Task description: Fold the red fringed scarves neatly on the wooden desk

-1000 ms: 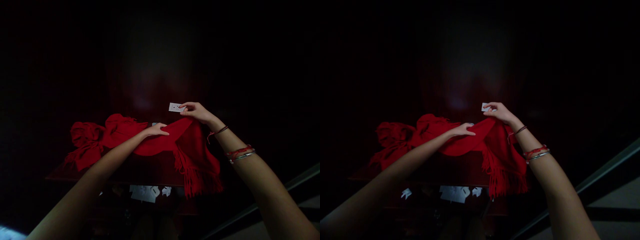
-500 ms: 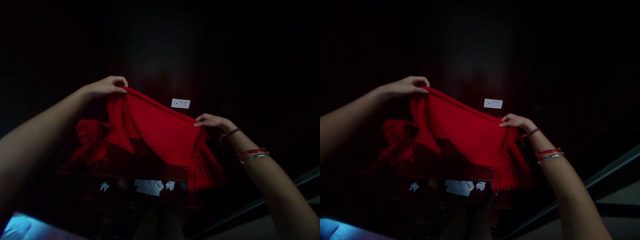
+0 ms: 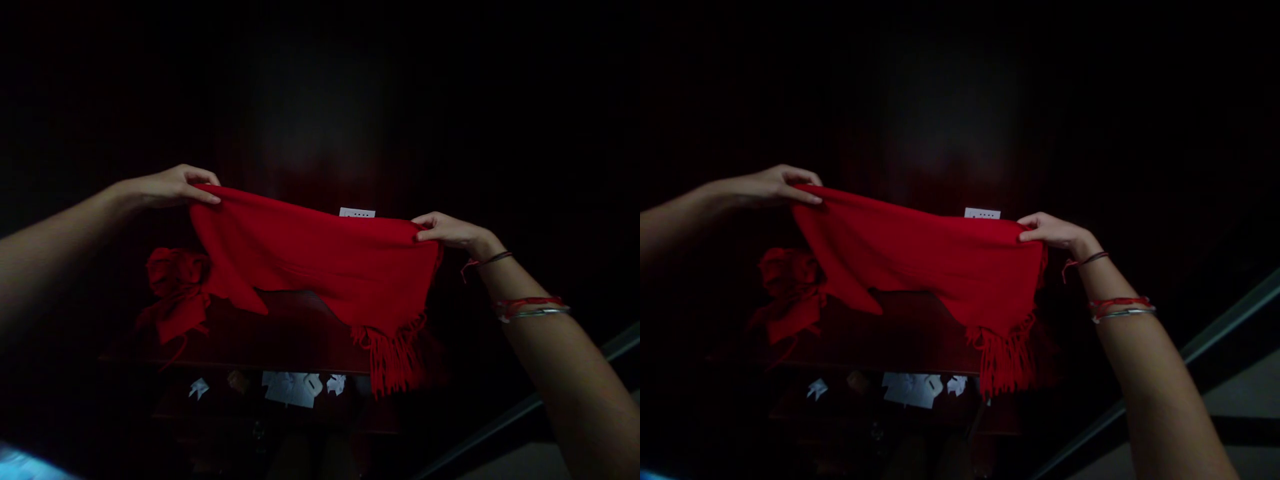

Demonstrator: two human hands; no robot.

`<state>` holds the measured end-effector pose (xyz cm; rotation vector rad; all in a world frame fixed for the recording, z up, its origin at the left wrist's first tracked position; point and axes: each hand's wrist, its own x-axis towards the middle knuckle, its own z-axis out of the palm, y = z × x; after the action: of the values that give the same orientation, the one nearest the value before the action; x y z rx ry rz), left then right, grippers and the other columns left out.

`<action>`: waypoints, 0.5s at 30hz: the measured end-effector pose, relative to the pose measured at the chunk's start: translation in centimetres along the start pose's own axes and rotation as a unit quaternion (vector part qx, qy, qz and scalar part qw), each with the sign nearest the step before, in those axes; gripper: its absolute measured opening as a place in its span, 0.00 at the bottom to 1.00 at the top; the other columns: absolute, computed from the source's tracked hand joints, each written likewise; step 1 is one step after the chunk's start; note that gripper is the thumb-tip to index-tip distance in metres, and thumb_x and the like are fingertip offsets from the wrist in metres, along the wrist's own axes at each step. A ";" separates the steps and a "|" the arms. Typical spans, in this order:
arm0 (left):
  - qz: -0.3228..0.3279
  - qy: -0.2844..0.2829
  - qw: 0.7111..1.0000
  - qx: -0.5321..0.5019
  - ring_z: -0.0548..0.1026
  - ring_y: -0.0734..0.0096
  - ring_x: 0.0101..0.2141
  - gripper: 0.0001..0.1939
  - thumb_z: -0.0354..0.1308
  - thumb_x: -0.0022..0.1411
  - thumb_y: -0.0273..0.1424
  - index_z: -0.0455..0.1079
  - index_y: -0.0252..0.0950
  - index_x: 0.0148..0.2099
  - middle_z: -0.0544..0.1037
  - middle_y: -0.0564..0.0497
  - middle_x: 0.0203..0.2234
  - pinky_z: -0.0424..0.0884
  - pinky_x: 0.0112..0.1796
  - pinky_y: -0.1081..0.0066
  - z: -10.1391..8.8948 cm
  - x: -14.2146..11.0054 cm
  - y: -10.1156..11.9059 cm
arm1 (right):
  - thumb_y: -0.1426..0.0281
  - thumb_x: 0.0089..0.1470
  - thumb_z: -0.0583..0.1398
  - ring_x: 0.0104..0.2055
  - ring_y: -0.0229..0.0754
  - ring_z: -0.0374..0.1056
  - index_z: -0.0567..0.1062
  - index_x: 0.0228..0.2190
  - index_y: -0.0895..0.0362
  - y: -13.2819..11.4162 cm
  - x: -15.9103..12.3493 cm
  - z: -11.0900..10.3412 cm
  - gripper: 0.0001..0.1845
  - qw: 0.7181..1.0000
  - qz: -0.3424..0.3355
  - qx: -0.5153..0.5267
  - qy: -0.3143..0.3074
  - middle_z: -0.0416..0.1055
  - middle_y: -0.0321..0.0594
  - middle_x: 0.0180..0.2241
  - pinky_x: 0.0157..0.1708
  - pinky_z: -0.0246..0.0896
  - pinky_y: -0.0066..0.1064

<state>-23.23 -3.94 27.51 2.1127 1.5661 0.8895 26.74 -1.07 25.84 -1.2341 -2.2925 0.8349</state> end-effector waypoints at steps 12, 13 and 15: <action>-0.017 -0.124 0.976 0.176 0.63 0.78 0.27 0.19 0.57 0.45 0.38 0.66 0.28 0.37 0.70 0.56 0.26 0.58 0.27 0.82 3.4 2.3 -3.5 | 0.75 0.45 0.52 0.33 0.41 0.62 0.70 0.35 0.58 1.7 1.5 -2.0 0.13 0.926 -0.019 -0.301 0.228 0.69 0.42 0.33 0.35 0.56 0.32; -0.017 -0.119 0.981 0.150 0.63 0.78 0.27 0.18 0.57 0.46 0.38 0.66 0.28 0.35 0.70 0.56 0.25 0.57 0.27 0.82 3.8 2.3 -3.8 | 0.76 0.45 0.51 0.31 0.40 0.62 0.68 0.38 0.59 2.3 1.7 -1.1 0.15 0.921 -0.014 -0.304 0.242 0.69 0.43 0.32 0.33 0.56 0.31; -0.012 -0.119 0.989 0.085 0.62 0.78 0.26 0.17 0.54 0.48 0.40 0.65 0.29 0.33 0.68 0.57 0.23 0.57 0.26 0.82 4.5 1.9 -4.4 | 0.75 0.46 0.50 0.28 0.39 0.62 0.66 0.40 0.60 3.6 1.8 0.8 0.16 0.916 -0.010 -0.305 0.260 0.69 0.42 0.29 0.30 0.56 0.30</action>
<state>-23.03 -0.36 21.98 2.2154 1.5857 0.4885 27.48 1.72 22.95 -1.4472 -2.1473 -0.2522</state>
